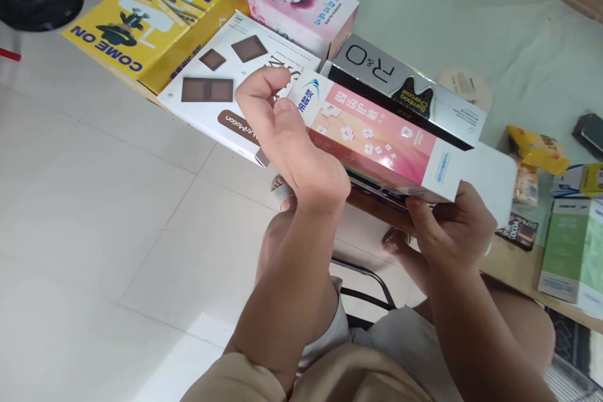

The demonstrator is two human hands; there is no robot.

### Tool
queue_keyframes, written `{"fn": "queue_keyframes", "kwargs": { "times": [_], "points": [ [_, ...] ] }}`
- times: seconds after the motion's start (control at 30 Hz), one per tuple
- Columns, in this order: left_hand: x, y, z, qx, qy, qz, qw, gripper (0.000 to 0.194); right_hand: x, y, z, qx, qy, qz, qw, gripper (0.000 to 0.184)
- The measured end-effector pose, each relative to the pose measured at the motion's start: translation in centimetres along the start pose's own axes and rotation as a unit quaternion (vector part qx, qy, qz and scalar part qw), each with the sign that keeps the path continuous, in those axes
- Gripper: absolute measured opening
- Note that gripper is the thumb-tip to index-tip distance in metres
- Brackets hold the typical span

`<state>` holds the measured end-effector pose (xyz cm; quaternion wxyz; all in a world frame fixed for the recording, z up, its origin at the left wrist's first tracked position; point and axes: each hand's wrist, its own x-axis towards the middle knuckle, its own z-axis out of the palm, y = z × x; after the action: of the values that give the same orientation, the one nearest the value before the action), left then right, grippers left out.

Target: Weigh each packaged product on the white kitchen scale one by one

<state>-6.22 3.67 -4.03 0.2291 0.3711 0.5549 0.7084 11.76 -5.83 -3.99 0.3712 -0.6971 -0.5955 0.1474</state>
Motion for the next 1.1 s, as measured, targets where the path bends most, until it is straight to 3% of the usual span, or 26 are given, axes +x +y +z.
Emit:
{"fn": "queue_keyframes", "kwargs": {
  "times": [0.17, 0.53, 0.73, 1.0, 1.1],
  "points": [
    [0.2, 1.0, 0.5, -0.051, 0.064, 0.004, 0.997, 0.033, 0.8, -0.1, 0.1, -0.023, 0.013, -0.006, 1.000, 0.030],
    [0.4, -0.4, 0.9, 0.014, 0.027, -0.023, 0.999, 0.046, 0.9, -0.3, 0.1, -0.040, -0.035, -0.136, 0.989, 0.019],
    [0.7, -0.2, 0.8, 0.003, 0.054, 0.035, 0.998, 0.034, 1.0, 0.6, -0.2, 0.027, -0.061, -0.086, 0.994, 0.029],
    [0.9, 0.0, 0.7, 0.012, 0.034, 0.007, 0.999, 0.039, 1.9, -0.1, -0.2, 0.049, -0.059, -0.081, 0.994, 0.027],
    [0.9, 0.5, 0.8, 0.015, 0.044, 0.015, 0.999, 0.028, 2.0, -0.5, -0.3, 0.057, -0.073, -0.085, 0.992, 0.026]
  ]
}}
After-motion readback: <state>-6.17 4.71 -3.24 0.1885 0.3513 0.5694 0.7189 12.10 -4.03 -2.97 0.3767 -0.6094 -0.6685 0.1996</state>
